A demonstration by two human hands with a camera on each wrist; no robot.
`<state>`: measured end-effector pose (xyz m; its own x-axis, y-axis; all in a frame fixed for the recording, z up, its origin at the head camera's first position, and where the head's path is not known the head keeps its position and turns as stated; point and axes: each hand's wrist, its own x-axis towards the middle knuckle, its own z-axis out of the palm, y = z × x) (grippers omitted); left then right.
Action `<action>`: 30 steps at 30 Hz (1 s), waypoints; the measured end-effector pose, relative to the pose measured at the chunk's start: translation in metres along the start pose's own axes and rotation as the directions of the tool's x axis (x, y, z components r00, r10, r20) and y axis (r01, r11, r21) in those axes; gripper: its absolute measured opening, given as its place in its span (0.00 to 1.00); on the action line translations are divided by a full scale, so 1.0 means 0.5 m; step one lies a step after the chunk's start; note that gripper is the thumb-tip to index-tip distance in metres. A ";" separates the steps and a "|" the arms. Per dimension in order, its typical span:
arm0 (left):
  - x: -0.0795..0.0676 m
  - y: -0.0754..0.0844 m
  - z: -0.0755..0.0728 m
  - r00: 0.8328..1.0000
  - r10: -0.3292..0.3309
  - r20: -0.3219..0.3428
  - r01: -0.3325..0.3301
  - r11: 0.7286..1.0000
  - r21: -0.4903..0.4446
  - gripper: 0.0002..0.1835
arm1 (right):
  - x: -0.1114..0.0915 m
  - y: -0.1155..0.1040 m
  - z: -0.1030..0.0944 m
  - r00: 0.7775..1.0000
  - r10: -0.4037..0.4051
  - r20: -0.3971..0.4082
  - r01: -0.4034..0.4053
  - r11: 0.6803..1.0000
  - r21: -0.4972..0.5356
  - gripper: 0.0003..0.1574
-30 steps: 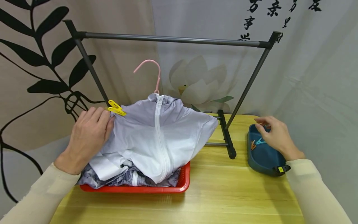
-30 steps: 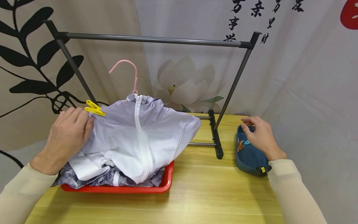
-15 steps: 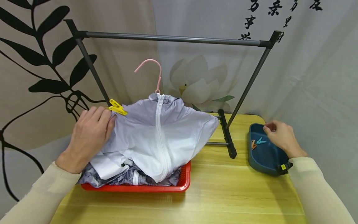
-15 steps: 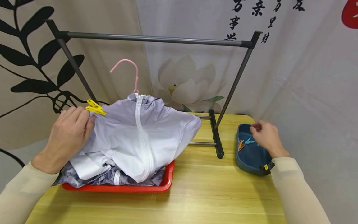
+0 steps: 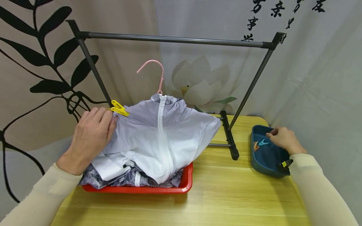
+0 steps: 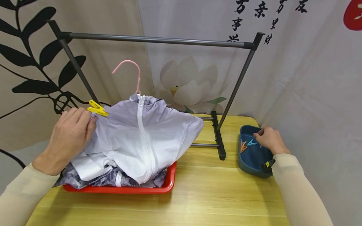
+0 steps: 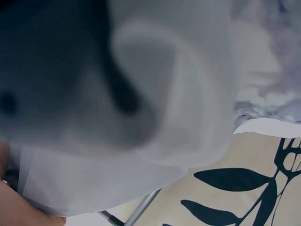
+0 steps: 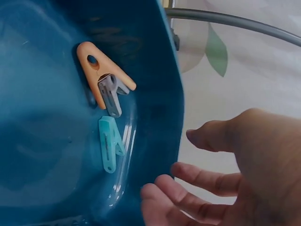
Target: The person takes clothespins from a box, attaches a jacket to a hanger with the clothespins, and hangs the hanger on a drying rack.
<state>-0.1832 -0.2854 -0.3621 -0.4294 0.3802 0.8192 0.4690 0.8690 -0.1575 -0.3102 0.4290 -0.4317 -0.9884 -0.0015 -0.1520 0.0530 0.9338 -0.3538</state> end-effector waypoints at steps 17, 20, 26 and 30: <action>-0.001 0.007 -0.007 1.000 0.008 -0.009 -0.008 1.000 0.008 0.22 | 0.054 -0.004 0.018 0.974 0.164 0.157 -0.176 0.982 0.062 0.36; -0.001 0.008 -0.008 1.000 0.009 -0.010 -0.009 1.000 0.007 0.22 | 0.056 -0.004 0.023 0.970 0.182 0.162 -0.194 0.979 0.063 0.35; 0.000 0.006 -0.008 1.000 0.013 -0.005 -0.013 1.000 0.009 0.22 | 0.060 0.001 0.032 0.958 0.234 0.167 -0.253 0.962 0.103 0.31; 0.000 0.005 -0.009 1.000 0.013 0.005 -0.013 1.000 0.012 0.23 | 0.064 0.002 0.039 0.953 0.246 0.179 -0.269 0.955 0.122 0.31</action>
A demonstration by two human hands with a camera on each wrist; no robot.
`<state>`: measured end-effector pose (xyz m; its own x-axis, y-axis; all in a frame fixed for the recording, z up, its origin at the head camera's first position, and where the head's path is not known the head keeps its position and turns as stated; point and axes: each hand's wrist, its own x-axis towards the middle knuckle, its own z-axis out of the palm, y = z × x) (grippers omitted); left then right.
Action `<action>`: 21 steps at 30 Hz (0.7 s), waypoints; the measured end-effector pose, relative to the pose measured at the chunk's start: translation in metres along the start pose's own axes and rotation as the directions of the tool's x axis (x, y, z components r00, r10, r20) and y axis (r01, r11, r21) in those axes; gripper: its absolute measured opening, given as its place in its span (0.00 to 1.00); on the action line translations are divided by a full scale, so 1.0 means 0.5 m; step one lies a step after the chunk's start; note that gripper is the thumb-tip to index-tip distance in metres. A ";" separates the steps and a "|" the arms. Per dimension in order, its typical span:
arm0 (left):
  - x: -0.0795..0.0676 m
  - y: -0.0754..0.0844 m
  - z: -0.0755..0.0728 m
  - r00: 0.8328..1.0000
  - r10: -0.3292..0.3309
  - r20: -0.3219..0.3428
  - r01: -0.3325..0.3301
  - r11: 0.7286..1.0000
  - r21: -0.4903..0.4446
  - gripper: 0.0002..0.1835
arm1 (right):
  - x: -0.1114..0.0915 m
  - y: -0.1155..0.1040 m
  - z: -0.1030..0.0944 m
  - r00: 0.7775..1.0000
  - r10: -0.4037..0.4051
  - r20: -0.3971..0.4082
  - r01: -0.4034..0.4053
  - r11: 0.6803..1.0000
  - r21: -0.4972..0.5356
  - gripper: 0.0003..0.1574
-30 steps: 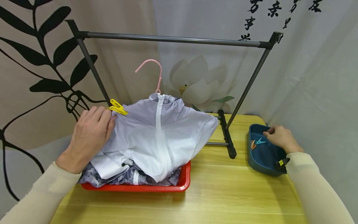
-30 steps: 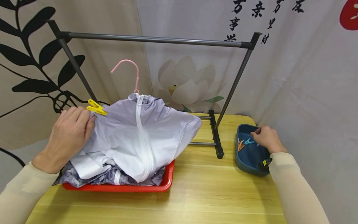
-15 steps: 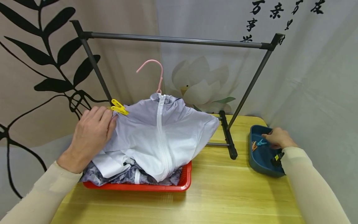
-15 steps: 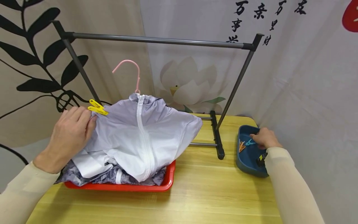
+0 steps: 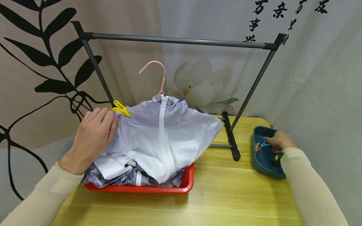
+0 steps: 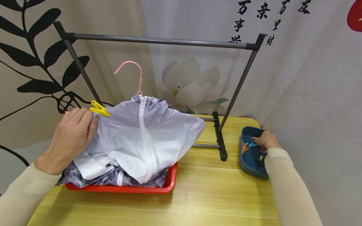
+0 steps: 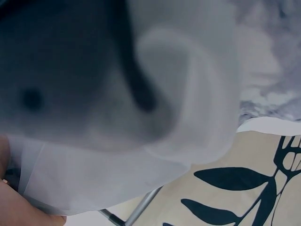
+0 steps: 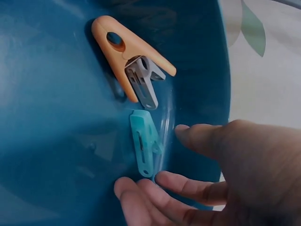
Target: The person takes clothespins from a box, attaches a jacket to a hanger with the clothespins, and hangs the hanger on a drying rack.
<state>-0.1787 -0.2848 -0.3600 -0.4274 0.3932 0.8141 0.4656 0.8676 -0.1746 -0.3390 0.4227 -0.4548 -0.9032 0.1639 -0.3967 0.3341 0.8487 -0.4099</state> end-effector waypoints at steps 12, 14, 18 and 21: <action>0.002 0.004 -0.003 1.000 -0.002 0.009 0.002 1.000 -0.006 0.22 | 0.010 0.004 0.003 0.999 -0.016 0.042 0.016 1.000 0.000 0.30; 0.002 0.005 -0.004 1.000 -0.004 0.012 0.004 1.000 -0.005 0.22 | 0.017 0.007 0.006 0.999 -0.011 0.041 0.011 1.000 0.005 0.29; 0.000 0.006 -0.007 1.000 -0.008 0.030 0.008 1.000 0.007 0.23 | 0.024 0.006 0.009 0.999 -0.013 0.038 0.013 1.000 0.011 0.27; -0.001 0.008 -0.009 0.999 -0.010 0.040 0.009 1.000 0.014 0.23 | 0.028 0.005 0.011 1.000 -0.007 0.029 0.007 1.000 0.020 0.25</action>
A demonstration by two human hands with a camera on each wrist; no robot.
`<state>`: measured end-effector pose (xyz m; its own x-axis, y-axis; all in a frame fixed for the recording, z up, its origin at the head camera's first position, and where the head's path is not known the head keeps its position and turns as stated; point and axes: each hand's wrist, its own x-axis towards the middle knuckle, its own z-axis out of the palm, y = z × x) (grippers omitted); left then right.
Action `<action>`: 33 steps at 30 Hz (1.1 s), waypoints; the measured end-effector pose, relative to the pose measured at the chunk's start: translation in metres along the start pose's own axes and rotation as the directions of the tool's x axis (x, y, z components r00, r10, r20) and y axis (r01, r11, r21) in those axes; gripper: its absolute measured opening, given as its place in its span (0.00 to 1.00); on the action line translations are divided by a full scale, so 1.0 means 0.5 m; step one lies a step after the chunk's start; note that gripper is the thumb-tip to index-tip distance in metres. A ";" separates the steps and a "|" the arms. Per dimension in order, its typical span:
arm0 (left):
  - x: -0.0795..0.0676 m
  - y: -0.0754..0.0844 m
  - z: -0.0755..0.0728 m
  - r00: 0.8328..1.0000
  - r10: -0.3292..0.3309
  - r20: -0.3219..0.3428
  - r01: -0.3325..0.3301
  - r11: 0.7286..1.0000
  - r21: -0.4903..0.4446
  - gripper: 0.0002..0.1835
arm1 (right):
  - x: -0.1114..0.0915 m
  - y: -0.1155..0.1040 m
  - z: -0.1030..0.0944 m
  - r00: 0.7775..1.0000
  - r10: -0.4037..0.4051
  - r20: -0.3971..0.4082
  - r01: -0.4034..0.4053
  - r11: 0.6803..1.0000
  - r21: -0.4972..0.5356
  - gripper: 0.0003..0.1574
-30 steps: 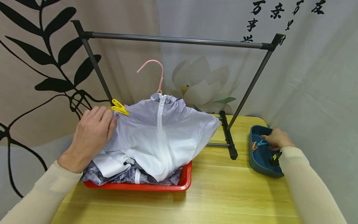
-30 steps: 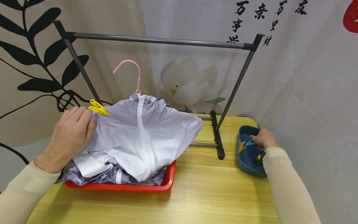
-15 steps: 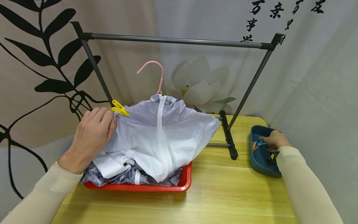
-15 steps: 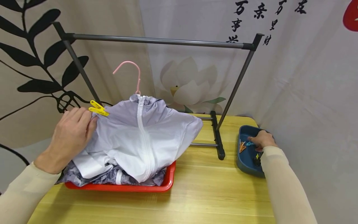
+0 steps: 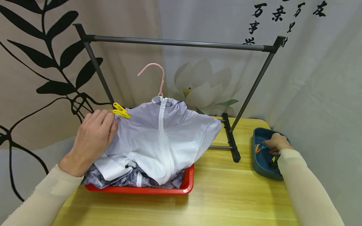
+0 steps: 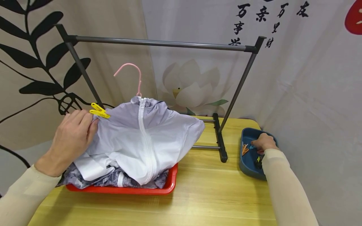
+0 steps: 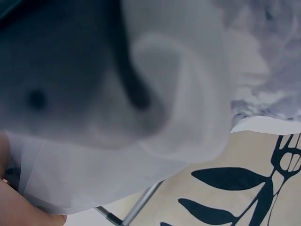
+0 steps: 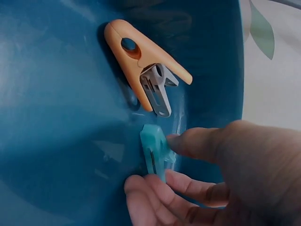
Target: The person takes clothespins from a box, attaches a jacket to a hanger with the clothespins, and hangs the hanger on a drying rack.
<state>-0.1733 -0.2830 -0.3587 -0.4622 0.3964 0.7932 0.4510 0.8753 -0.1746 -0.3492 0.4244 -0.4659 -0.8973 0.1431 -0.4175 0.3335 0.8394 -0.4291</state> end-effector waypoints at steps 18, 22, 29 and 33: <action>0.002 -0.005 0.004 1.000 0.007 -0.009 -0.007 1.000 -0.009 0.23 | -0.006 0.005 0.005 1.000 0.025 -0.012 -0.024 0.998 0.060 0.19; 0.000 -0.006 0.002 1.000 0.001 0.013 -0.001 1.000 -0.002 0.24 | -0.010 0.005 0.006 0.999 0.023 -0.022 -0.022 0.999 0.045 0.19; -0.001 -0.009 0.001 0.999 -0.006 0.034 0.006 1.000 -0.001 0.24 | -0.013 0.010 0.001 1.000 0.024 -0.011 -0.023 0.999 0.031 0.21; 0.001 -0.008 0.000 1.000 -0.003 0.022 0.004 1.000 -0.008 0.24 | -0.018 0.009 0.001 0.999 0.029 -0.013 -0.029 0.999 0.024 0.21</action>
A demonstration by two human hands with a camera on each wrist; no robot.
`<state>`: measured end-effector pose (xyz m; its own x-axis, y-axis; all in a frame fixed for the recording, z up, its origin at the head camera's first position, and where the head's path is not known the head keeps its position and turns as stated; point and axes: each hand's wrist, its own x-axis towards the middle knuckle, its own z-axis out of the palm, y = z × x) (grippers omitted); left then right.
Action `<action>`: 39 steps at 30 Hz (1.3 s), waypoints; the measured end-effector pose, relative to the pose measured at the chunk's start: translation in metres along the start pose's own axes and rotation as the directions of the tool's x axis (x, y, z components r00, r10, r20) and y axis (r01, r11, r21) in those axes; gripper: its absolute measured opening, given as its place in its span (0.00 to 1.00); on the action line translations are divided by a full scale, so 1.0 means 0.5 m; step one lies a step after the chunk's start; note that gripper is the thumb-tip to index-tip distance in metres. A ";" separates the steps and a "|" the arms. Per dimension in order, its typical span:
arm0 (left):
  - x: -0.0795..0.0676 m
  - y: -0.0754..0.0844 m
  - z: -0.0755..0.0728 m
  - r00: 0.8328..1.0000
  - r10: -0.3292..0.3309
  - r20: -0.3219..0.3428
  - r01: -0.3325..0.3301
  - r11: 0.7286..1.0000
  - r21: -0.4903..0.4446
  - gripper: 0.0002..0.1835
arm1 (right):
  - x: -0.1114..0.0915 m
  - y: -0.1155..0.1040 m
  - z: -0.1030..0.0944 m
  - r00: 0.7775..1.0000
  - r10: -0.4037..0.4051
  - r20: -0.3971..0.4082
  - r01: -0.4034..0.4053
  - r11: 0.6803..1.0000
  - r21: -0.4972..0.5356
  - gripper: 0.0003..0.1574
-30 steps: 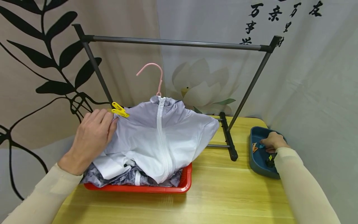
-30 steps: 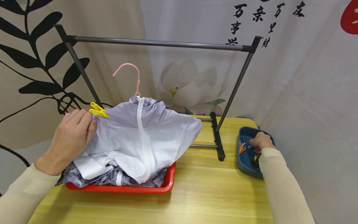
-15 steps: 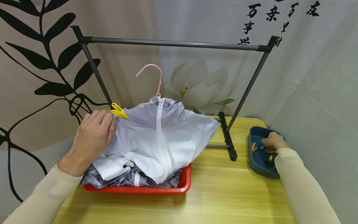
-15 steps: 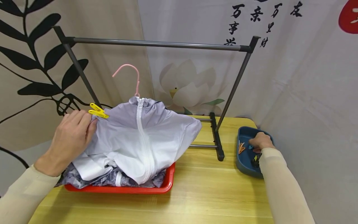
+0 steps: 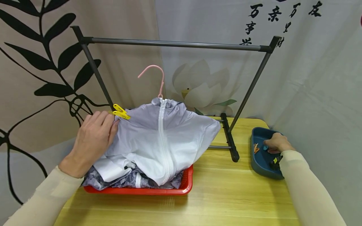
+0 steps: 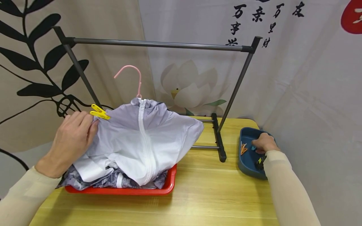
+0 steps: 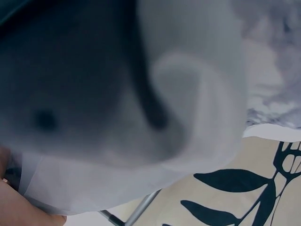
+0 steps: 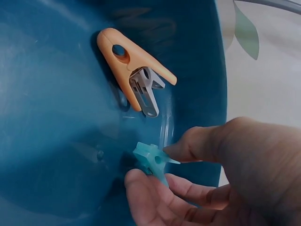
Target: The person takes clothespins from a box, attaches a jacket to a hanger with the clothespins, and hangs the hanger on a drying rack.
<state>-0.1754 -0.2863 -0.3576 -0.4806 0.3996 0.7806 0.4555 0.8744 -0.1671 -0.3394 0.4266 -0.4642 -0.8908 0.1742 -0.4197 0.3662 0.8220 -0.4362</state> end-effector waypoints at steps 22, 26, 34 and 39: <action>-0.002 -0.003 -0.001 1.000 -0.006 0.022 0.006 1.000 0.006 0.24 | -0.064 -0.022 -0.028 0.990 -0.138 -0.023 0.136 0.987 -0.080 0.32; 0.000 -0.001 0.000 1.000 -0.002 -0.001 0.002 1.000 -0.005 0.25 | -0.071 -0.027 -0.034 0.986 -0.162 -0.034 0.158 0.983 -0.093 0.34; 0.001 -0.002 0.002 1.000 0.000 -0.019 0.000 1.000 -0.027 0.27 | -0.096 -0.045 -0.045 0.979 -0.188 -0.075 0.182 0.980 -0.086 0.28; 0.001 -0.005 0.006 1.000 -0.001 -0.029 0.000 0.999 -0.038 0.28 | -0.114 -0.052 -0.051 0.976 -0.198 -0.094 0.191 0.978 -0.083 0.26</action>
<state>-0.1789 -0.2874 -0.3588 -0.4589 0.3908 0.7979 0.4835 0.8633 -0.1448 -0.3047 0.4092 -0.4088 -0.9669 0.0580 -0.2485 0.1662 0.8821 -0.4407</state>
